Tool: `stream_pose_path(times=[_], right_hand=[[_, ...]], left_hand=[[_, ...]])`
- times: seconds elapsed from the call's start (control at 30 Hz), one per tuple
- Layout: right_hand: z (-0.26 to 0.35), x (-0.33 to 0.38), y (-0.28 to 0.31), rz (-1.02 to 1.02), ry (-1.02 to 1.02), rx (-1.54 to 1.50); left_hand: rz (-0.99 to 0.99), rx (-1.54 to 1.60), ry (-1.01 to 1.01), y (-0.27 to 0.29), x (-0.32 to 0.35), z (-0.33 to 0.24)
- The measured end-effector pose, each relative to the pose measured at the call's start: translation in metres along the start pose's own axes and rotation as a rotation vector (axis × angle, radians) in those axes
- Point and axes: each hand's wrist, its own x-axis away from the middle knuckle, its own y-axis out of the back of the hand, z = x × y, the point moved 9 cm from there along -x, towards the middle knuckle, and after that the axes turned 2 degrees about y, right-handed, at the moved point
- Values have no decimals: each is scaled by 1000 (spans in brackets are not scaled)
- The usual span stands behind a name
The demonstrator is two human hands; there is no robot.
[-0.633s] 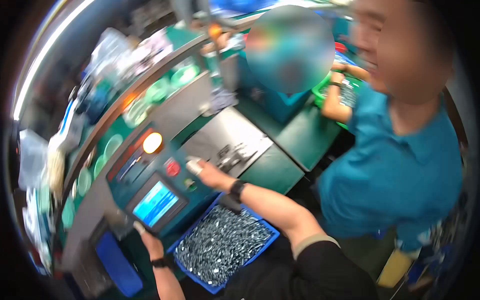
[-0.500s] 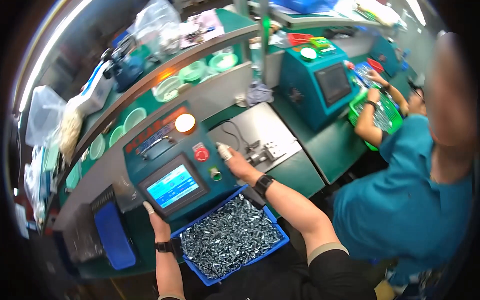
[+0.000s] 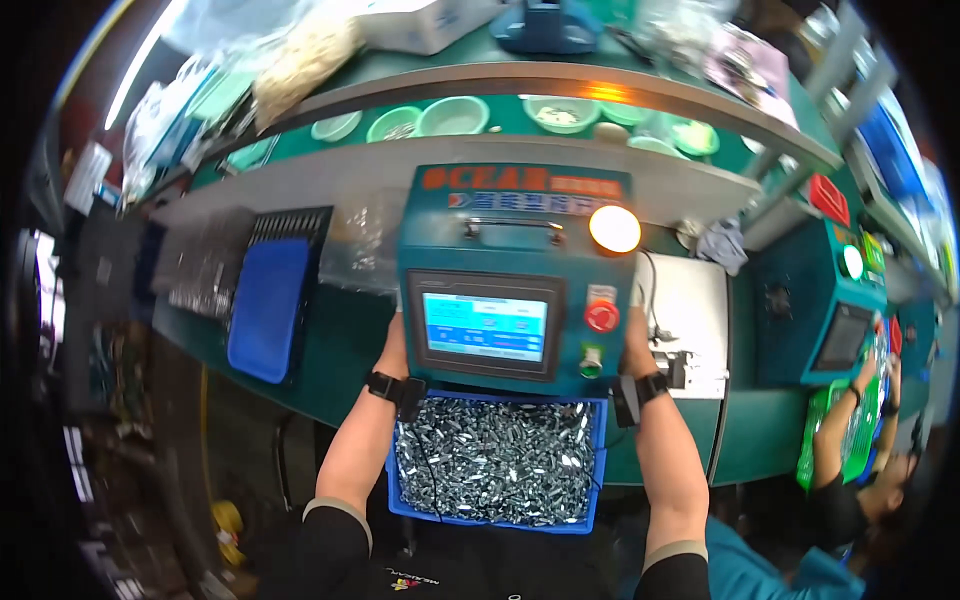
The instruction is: The person carries a blue bin of metal components to a machine and repeatedly places a component into the machine's clamp by hand. After each cycle, the person removes the component and places it back into the blue bin.
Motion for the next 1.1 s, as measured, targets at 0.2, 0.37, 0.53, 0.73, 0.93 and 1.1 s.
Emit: stream_pose_path(times=[0.2,0.37,0.53,0.73,0.93,1.1], right_hand=[[-22,-20,72,33,50,-64],[-29,-13,75,54,31,-169],[-21,5,44,24,-4,-210],[7,28,-5,69,51,-91],[11,19,-6,192,40,-223],[3,25,-38,156,-40,-294]], left_hand=[[79,1,-17,-24,-6,-7],[102,4,-51,-29,5,-19],[89,-97,-45,-20,0,-10],[49,-47,-28,-23,5,-18],[31,-69,-48,-39,9,-28],[-16,-76,-34,-17,12,-26]])
